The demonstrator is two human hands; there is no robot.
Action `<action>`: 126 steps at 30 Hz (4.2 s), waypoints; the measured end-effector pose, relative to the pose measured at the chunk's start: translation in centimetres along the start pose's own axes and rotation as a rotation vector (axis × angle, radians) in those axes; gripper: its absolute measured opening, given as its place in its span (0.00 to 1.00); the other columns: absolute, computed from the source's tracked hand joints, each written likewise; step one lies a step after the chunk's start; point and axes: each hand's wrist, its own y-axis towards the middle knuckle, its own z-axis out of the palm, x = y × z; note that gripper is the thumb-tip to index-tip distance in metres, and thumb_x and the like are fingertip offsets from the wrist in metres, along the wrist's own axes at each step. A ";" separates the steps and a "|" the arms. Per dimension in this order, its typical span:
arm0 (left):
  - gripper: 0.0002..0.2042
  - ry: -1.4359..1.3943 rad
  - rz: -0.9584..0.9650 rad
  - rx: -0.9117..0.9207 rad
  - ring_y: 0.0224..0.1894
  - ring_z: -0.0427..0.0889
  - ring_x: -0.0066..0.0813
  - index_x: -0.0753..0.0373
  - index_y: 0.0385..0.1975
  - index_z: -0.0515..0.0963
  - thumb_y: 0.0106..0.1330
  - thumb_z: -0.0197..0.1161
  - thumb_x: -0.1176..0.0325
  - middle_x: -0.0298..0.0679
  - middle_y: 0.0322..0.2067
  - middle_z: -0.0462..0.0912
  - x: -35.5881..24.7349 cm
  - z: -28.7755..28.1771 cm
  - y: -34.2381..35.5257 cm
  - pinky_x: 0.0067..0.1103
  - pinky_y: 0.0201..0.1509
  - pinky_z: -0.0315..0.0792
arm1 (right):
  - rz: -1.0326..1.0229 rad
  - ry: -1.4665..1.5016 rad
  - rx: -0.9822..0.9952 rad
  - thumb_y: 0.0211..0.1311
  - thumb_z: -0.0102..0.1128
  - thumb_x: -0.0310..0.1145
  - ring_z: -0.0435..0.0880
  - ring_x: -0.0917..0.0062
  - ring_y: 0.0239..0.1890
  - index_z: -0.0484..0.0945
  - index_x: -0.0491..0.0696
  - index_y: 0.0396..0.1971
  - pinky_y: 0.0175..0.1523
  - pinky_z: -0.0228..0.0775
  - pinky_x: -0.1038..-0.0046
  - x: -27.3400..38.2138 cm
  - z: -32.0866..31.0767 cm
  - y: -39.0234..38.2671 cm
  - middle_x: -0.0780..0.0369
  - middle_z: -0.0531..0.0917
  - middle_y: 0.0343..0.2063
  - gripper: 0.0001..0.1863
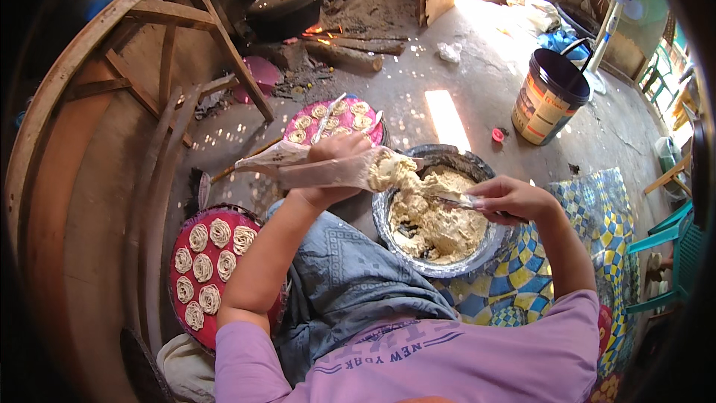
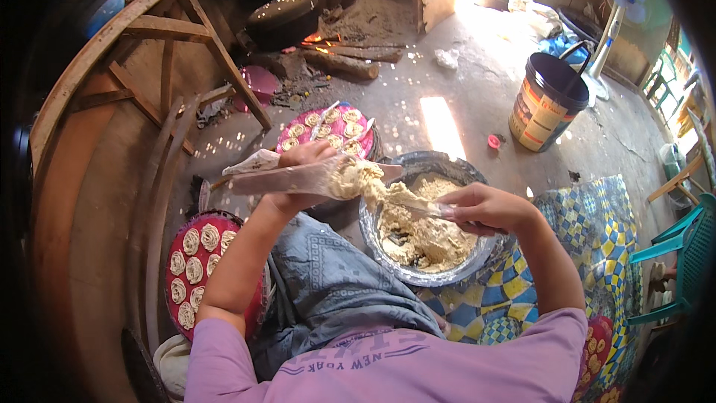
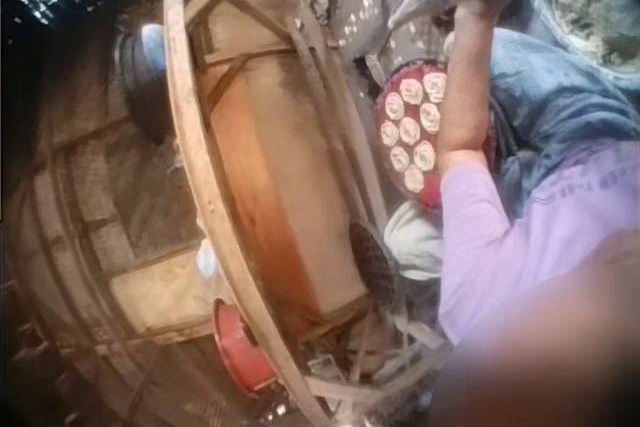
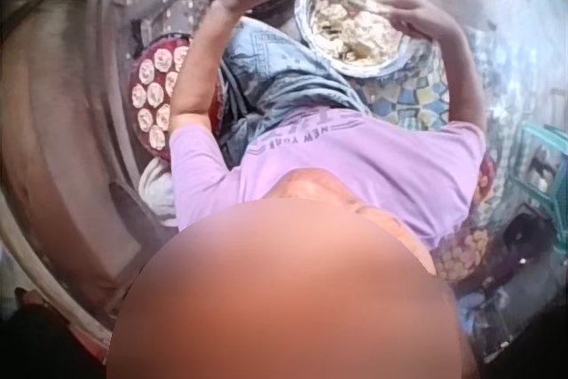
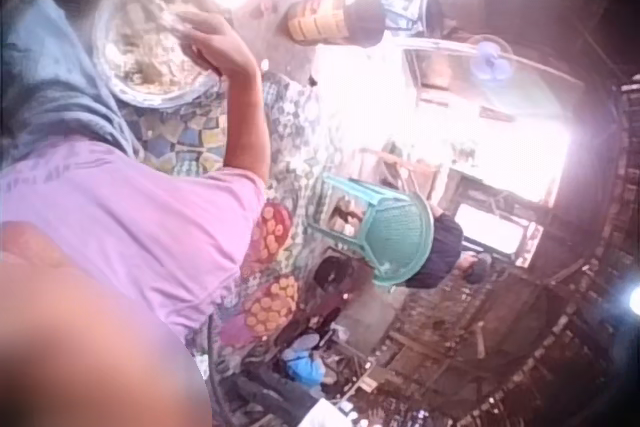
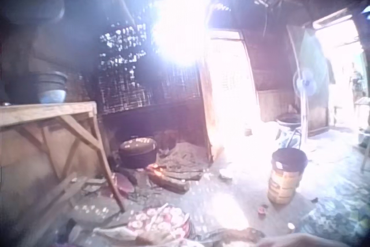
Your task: The person scoops dough from a bowl and extrudes it through a handheld press onto a woven tray, forming spiral noodles. They repeat this process, filling the tray with multiple noodle spirals.
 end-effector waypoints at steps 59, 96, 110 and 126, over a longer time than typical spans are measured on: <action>0.08 0.281 -0.407 -0.149 0.30 0.80 0.40 0.56 0.22 0.75 0.51 0.62 0.60 0.39 0.25 0.77 3.3 0.1 4.8 0.32 0.33 0.74 | -0.476 0.416 -0.324 0.73 0.47 0.35 0.68 0.88 0.20 0.70 0.44 0.60 0.23 0.61 0.83 -3.6 9.4 5.2 0.70 0.71 0.19 0.20; 0.19 -0.323 -1.178 -0.015 0.44 0.82 0.37 0.60 0.45 0.77 0.56 0.70 0.60 0.43 0.40 0.83 -11.3 -20.4 -18.9 0.31 0.47 0.74 | -1.089 -0.788 0.147 0.55 0.60 0.59 0.76 0.46 0.50 0.53 0.39 0.65 0.54 0.67 0.55 16.1 22.7 14.9 0.41 0.73 0.49 0.49; 0.40 -0.752 -1.005 -0.156 0.63 0.68 0.40 0.57 0.68 0.54 0.59 0.69 0.59 0.49 0.65 0.61 -14.1 -22.7 -24.5 0.33 0.67 0.61 | 0.218 -0.015 1.256 0.47 0.45 0.79 0.75 0.60 0.55 0.52 0.35 0.66 0.58 0.67 0.64 12.9 24.4 17.8 0.43 0.72 0.52 0.63; 0.37 -1.572 -0.124 -1.463 0.56 0.72 0.43 0.67 0.53 0.71 0.64 0.42 0.34 0.45 0.52 0.74 -2.6 -29.4 -41.0 0.38 0.64 0.60 | 0.226 -0.369 0.964 0.60 0.38 0.73 0.85 0.61 0.28 0.63 0.36 0.57 0.30 0.79 0.65 18.7 37.5 26.6 0.45 0.79 0.36 0.49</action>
